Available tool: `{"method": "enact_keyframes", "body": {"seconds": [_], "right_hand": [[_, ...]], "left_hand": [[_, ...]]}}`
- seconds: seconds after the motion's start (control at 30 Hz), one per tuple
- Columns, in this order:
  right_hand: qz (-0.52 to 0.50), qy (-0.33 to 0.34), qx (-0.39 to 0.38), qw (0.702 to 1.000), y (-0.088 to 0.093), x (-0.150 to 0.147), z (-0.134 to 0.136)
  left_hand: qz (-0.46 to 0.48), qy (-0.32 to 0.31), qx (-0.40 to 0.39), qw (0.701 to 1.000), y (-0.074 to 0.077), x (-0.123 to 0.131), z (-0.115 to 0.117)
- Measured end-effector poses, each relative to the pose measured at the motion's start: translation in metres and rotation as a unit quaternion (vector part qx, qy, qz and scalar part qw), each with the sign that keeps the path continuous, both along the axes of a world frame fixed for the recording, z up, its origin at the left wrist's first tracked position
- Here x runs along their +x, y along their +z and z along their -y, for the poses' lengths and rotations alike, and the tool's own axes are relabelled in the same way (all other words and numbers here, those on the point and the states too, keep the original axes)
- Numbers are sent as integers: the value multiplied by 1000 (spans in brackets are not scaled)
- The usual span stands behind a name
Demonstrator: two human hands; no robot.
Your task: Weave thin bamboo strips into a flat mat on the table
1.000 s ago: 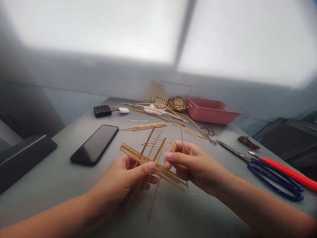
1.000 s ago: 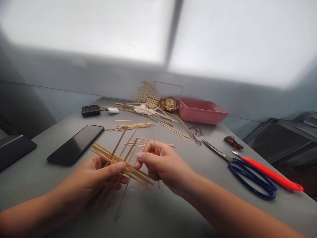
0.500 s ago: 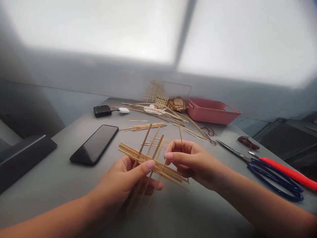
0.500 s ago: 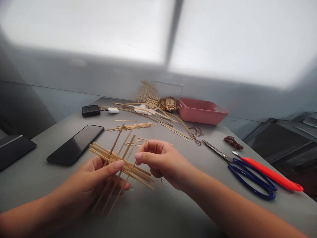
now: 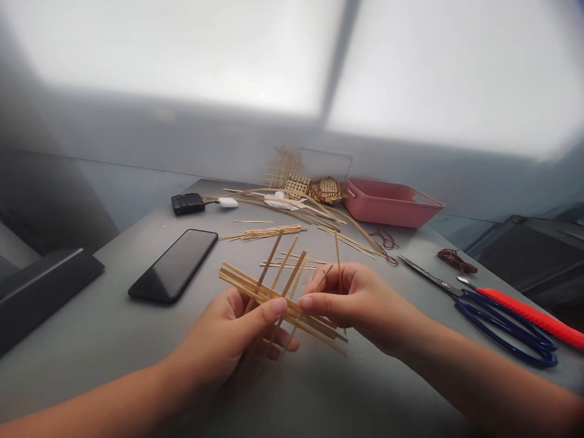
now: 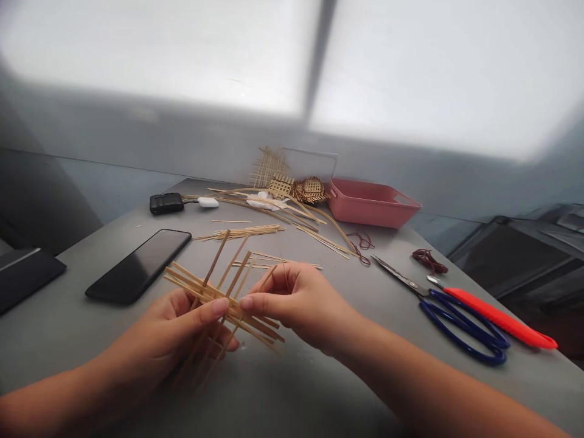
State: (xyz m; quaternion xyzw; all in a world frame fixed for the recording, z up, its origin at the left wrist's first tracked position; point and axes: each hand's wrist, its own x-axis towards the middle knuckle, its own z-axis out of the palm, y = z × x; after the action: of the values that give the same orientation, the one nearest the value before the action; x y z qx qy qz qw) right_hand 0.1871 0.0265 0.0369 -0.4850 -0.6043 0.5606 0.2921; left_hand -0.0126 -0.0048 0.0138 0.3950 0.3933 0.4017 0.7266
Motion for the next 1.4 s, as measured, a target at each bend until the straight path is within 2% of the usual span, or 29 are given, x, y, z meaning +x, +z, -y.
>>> {"method": "enact_keyframes", "body": {"seconds": [0.23, 0.53, 0.6, 0.77, 0.83, 1.17, 1.4], "right_hand": [[-21, -9, 13, 1000, -4, -4, 1], [-29, 2, 18, 999, 1, -1, -4], [-22, 0, 21, 1000, -1, -1, -5], [-15, 9, 32, 999, -2, -1, -3], [-2, 13, 36, 999, 0, -1, -1], [18, 13, 84, 996, 2, -5, 3], [29, 19, 85, 996, 4, -5, 5]], "left_hand": [[-8, 21, 5, 1000, -3, 0, -1], [-6, 98, -37, 994, 3, -1, 0], [-13, 83, -29, 996, 3, -2, 0], [-48, -10, 38, 998, -2, -3, -1], [-64, -29, 53, 996, -3, -4, -2], [-69, -19, 48, 996, 0, -2, -2], [-72, -12, 37, 997, 1, -2, -2]]}}
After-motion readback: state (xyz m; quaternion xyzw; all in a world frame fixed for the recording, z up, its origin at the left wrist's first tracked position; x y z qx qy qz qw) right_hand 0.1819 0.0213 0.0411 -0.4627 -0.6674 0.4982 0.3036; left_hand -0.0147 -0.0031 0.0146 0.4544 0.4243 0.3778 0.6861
